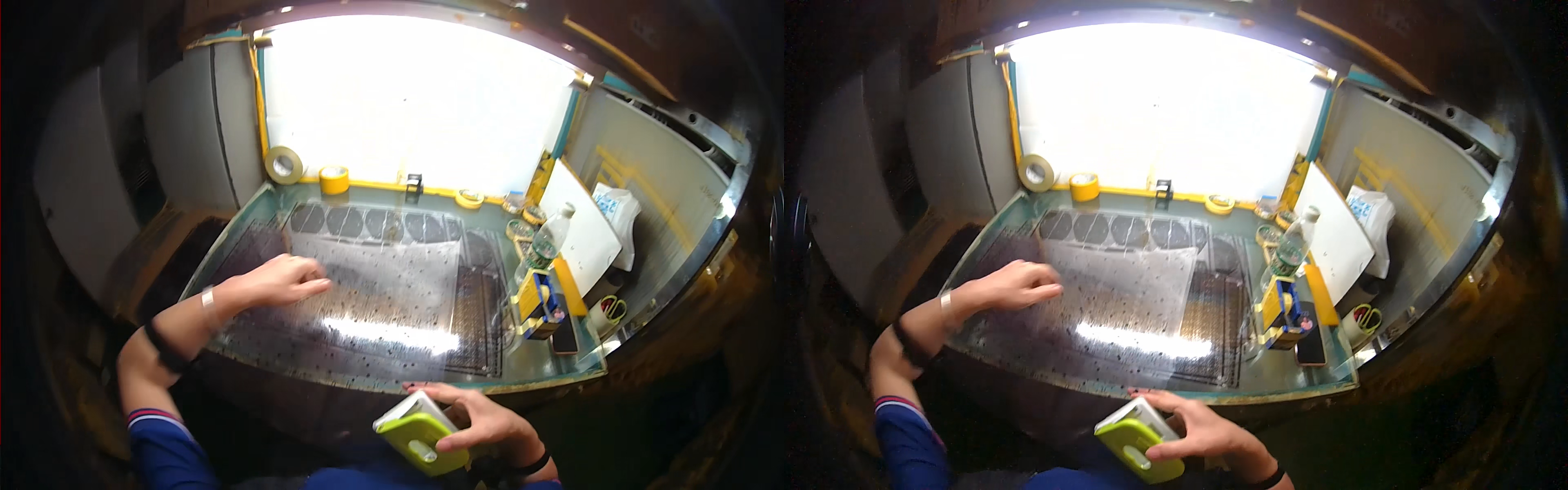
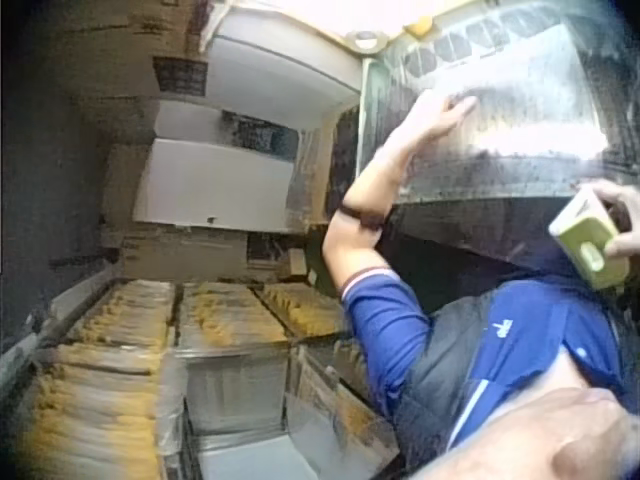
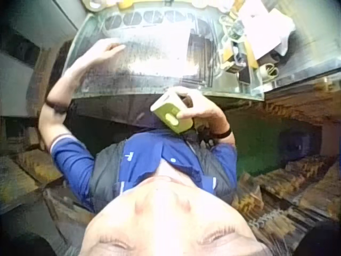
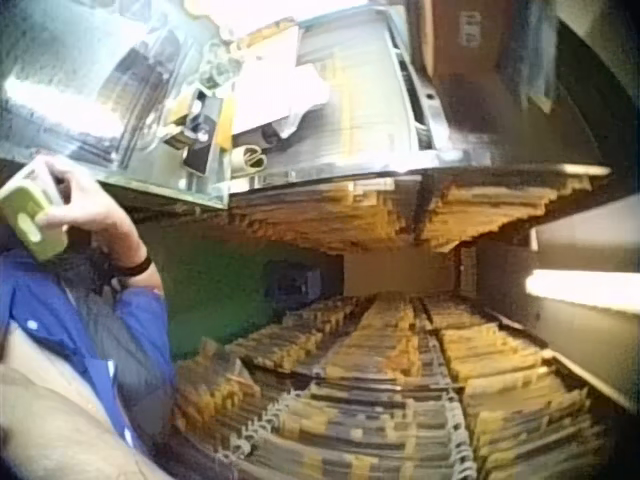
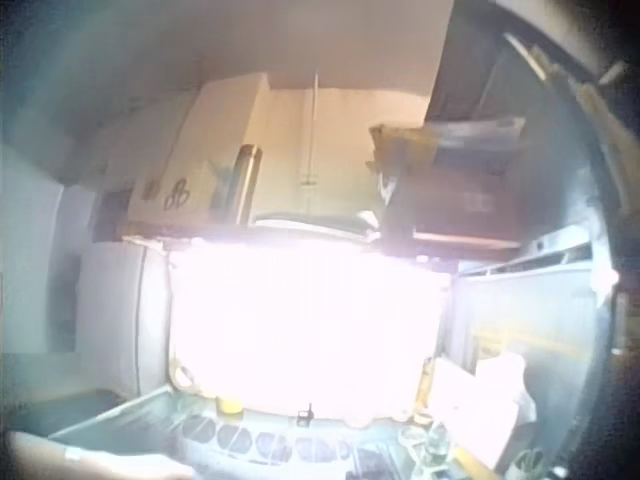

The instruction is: Cleaning and inspecting a large plastic film sheet using a handheld squeegee tool on a backlit table.

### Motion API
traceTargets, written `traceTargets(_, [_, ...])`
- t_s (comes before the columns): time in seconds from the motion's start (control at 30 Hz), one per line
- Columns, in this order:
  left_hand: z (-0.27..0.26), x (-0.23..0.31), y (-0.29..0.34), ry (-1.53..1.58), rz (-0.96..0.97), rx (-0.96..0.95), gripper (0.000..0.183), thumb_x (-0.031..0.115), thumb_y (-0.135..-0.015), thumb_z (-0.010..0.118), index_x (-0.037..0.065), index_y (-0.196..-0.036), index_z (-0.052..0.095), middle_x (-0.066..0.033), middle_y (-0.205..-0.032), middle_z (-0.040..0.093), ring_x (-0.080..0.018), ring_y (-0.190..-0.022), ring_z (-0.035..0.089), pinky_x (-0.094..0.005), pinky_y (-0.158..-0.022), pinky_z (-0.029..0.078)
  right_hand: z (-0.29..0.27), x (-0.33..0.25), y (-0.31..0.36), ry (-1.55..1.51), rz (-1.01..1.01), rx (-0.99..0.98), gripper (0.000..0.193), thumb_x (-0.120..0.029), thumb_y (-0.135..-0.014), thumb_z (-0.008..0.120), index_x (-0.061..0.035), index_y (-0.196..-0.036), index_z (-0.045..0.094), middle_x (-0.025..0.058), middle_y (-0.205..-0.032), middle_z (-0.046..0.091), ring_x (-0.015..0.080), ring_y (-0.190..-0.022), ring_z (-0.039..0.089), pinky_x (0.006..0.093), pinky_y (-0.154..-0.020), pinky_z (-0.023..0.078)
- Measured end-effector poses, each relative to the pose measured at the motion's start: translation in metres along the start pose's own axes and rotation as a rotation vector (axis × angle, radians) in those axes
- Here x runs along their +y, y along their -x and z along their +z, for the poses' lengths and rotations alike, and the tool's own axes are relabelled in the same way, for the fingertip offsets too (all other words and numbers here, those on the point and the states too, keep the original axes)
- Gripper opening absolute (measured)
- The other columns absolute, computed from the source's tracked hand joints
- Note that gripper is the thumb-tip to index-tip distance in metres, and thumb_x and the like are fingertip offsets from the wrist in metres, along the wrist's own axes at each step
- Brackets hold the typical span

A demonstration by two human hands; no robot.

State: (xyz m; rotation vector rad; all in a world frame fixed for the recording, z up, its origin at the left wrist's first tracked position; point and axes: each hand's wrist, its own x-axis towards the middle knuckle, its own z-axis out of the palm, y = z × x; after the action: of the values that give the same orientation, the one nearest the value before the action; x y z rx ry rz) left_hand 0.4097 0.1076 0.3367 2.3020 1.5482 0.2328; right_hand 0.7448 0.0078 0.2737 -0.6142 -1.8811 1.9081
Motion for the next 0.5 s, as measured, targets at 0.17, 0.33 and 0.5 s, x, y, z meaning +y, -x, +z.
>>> traceTargets(0.17, [0.034, -0.033, -0.142, -0.121, 0.077, 0.026, 0.064, 0.054, -0.082, 0.044, 0.004, -0.121, 0.042, -0.0213, -0.128, 0.037, -0.0358, -0.121, 0.032, -0.0397, -0.099, 0.027, 0.011, -0.023, 0.005, 0.138, 0.024, -0.058, 0.08, -0.02, -0.065, 0.073, 0.0021, -0.13, 0.031, 0.0141, -0.131, 0.036, 0.02, -0.118, 0.036, 0.0308, -0.098, 0.029])
traceTargets(0.33, [0.039, -0.024, -0.187, -0.044, 0.105, -0.129, 0.061, 0.058, -0.075, 0.052, 0.005, -0.104, 0.056, -0.0185, -0.113, 0.051, -0.0317, -0.11, 0.045, -0.0362, -0.093, 0.035, 0.012, -0.027, 0.023, -0.023, 0.017, 0.069, 0.079, -0.026, -0.057, 0.08, 0.001, -0.121, 0.041, 0.0096, -0.107, 0.053, 0.0161, -0.099, 0.049, 0.0314, -0.087, 0.04])
traceTargets(0.5, [-0.016, -0.056, -0.161, 0.242, 0.138, -0.077, 0.039, 0.035, -0.064, 0.077, 0.002, -0.074, 0.059, -0.0048, -0.066, 0.061, -0.011, -0.061, 0.058, -0.0236, -0.054, 0.046, -0.02, 0.021, 0.02, -0.048, 0.164, 0.03, 0.084, -0.021, -0.064, 0.074, -0.0003, -0.132, 0.028, 0.0138, -0.126, 0.04, 0.0198, -0.114, 0.04, 0.0303, -0.096, 0.032])
